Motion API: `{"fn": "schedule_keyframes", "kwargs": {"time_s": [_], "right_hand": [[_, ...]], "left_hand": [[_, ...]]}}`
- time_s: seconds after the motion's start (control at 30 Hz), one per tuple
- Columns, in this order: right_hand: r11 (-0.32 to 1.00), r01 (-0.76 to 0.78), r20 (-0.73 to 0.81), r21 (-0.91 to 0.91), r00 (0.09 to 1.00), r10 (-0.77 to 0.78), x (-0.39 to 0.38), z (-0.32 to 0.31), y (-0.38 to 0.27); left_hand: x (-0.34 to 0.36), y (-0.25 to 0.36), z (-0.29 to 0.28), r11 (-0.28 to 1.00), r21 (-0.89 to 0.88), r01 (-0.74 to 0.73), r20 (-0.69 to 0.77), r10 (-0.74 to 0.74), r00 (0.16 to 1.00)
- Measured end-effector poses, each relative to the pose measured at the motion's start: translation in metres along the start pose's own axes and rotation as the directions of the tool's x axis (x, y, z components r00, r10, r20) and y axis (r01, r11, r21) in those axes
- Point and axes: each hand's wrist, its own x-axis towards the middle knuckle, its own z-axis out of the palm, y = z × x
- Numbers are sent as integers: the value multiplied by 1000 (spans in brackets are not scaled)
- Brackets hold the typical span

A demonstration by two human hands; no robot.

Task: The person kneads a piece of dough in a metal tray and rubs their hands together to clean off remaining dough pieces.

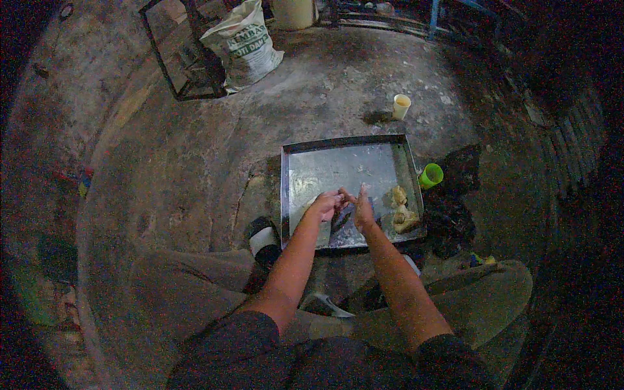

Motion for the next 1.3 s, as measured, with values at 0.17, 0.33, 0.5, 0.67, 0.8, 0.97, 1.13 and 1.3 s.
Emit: {"fn": "schedule_keyframes", "kwargs": {"time_s": [0.17, 0.33, 0.5, 0.67, 0.8, 0.97, 1.13, 1.3], "right_hand": [[994, -104, 30, 20, 994, 103, -7, 36, -11], [990, -25, -29, -138, 999, 22, -2, 41, -4], [941, 34, -137, -336, 987, -85, 17, 7, 44], [224, 283, 95, -933, 792, -603, 43, -34, 94], [795, 82, -298, -601, 900, -318, 42, 4, 85], [391, -92, -149, -916, 982, -118, -1, 34, 48], [-225, -99, -57, -969, 981, -188, -36, 47, 42], [-414, 16, 104, -910, 976, -191, -18, 50, 43]], "left_hand": [[-14, 8, -38, 995, -1, 103, -28, -103, 994], [-31, 25, -54, 914, 405, -34, -255, 148, 956], [-64, 60, -79, 268, 958, 96, -243, 595, 766], [-60, 27, -59, -34, 992, -118, 104, 746, 658], [-74, -6, -69, -435, 898, 60, 283, 679, 677], [-111, -18, -48, -612, 777, 148, 384, 647, 659], [-103, -6, -45, -481, 865, 142, 262, 674, 690], [-57, 1, -99, 57, 982, 182, -175, 646, 743]]}}
